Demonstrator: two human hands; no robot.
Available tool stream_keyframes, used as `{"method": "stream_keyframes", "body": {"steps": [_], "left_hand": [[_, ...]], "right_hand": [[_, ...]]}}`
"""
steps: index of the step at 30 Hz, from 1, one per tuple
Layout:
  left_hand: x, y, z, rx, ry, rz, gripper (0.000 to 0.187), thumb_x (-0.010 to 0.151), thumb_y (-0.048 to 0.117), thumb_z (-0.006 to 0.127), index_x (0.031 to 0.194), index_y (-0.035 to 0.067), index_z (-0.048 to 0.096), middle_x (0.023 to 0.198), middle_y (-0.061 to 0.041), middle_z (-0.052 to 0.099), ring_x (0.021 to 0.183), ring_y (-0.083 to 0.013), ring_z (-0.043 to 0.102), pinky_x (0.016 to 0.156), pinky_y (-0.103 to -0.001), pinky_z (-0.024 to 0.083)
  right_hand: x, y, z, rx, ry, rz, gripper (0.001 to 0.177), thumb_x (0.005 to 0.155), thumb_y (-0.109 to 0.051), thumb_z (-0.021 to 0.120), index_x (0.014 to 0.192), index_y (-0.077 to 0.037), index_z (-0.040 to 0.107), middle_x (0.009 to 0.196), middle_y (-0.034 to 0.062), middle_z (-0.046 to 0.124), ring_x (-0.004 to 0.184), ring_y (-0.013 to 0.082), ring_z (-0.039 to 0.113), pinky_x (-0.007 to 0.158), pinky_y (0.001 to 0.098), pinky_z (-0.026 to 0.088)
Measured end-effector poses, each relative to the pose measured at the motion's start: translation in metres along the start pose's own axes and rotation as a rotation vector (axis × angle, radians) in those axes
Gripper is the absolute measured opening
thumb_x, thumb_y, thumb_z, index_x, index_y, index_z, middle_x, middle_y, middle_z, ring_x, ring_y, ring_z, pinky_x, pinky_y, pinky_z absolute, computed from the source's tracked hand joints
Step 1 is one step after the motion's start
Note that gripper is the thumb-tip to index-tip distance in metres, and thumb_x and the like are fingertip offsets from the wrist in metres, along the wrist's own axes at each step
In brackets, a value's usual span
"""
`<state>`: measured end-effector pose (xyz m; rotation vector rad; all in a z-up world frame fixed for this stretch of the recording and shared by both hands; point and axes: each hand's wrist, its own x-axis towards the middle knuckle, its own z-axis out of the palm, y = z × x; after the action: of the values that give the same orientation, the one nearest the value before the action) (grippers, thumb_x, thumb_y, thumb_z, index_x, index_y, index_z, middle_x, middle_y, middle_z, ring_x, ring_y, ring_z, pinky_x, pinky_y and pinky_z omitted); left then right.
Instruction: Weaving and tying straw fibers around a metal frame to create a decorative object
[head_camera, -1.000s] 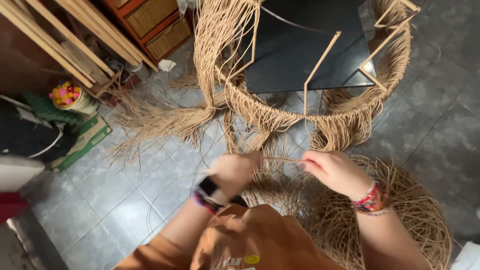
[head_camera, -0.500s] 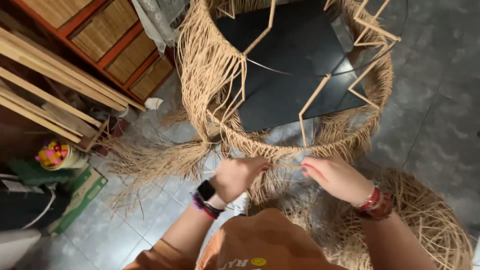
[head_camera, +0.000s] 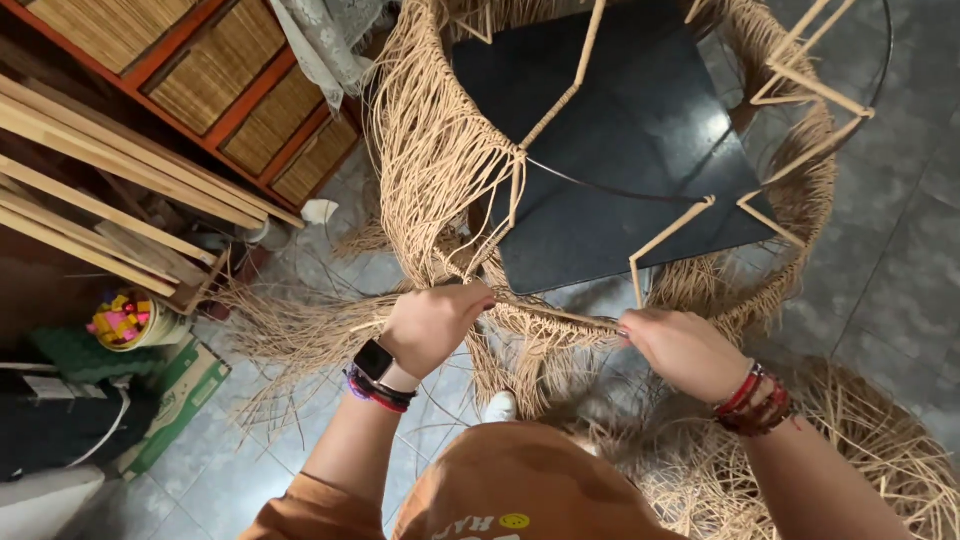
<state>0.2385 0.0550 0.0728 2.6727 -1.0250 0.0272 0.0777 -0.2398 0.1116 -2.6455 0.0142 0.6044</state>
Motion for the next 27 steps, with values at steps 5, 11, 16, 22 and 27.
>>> {"method": "stream_keyframes", "body": {"steps": [5, 11, 16, 22, 27], "left_hand": [[0.008, 0.013, 0.006, -0.043, -0.082, -0.055, 0.02, 0.096, 0.047, 0.058, 0.109, 0.041, 0.071, 0.081, 0.002, 0.077, 0.071, -0.0334, 0.075, 0.068, -0.046, 0.062], [0.014, 0.018, 0.01, -0.186, -0.149, -0.072, 0.019, 0.099, 0.045, 0.055, 0.109, 0.04, 0.07, 0.079, 0.003, 0.077, 0.073, -0.0288, 0.076, 0.067, -0.043, 0.062], [0.023, 0.043, -0.015, -0.483, -0.234, 0.065, 0.043, 0.1, 0.051, 0.048, 0.131, 0.024, 0.059, 0.096, -0.014, 0.077, 0.072, -0.0274, 0.073, 0.071, -0.042, 0.061], [0.053, 0.076, 0.018, -0.541, 0.521, 0.187, 0.025, 0.101, 0.028, 0.055, 0.119, 0.015, 0.068, 0.117, -0.01, 0.064, 0.103, -0.0271, 0.064, 0.09, -0.04, 0.056], [0.094, 0.09, 0.111, -0.561, 0.362, 0.229, 0.015, 0.099, 0.028, 0.06, 0.105, 0.026, 0.073, 0.096, 0.006, 0.069, 0.091, -0.018, 0.069, 0.078, -0.032, 0.057]], "right_hand": [[0.005, 0.028, 0.007, -0.111, 0.113, -0.097, 0.03, 0.103, -0.013, 0.038, 0.124, -0.015, 0.058, 0.09, 0.0139, 0.073, 0.076, 0.0326, 0.077, 0.07, 0.0426, 0.063], [0.009, 0.058, 0.008, -0.14, 0.385, -0.236, 0.017, 0.1, -0.022, 0.051, 0.112, -0.015, 0.06, 0.082, 0.0136, 0.07, 0.071, 0.0351, 0.074, 0.061, 0.0441, 0.061], [0.031, 0.076, -0.008, 0.093, 0.61, -0.404, 0.023, 0.1, -0.013, 0.051, 0.111, -0.013, 0.071, 0.088, 0.0062, 0.072, 0.074, 0.025, 0.073, 0.07, 0.033, 0.06], [0.093, 0.084, -0.012, 0.298, 1.008, -0.34, 0.025, 0.101, -0.009, 0.055, 0.112, -0.013, 0.077, 0.086, 0.004, 0.075, 0.075, 0.0272, 0.072, 0.074, 0.0374, 0.058], [0.154, 0.071, -0.031, 0.259, 1.162, -0.126, 0.029, 0.101, -0.005, 0.06, 0.124, -0.017, 0.072, 0.078, 0.0109, 0.072, 0.073, 0.0347, 0.071, 0.069, 0.0443, 0.058]]}}
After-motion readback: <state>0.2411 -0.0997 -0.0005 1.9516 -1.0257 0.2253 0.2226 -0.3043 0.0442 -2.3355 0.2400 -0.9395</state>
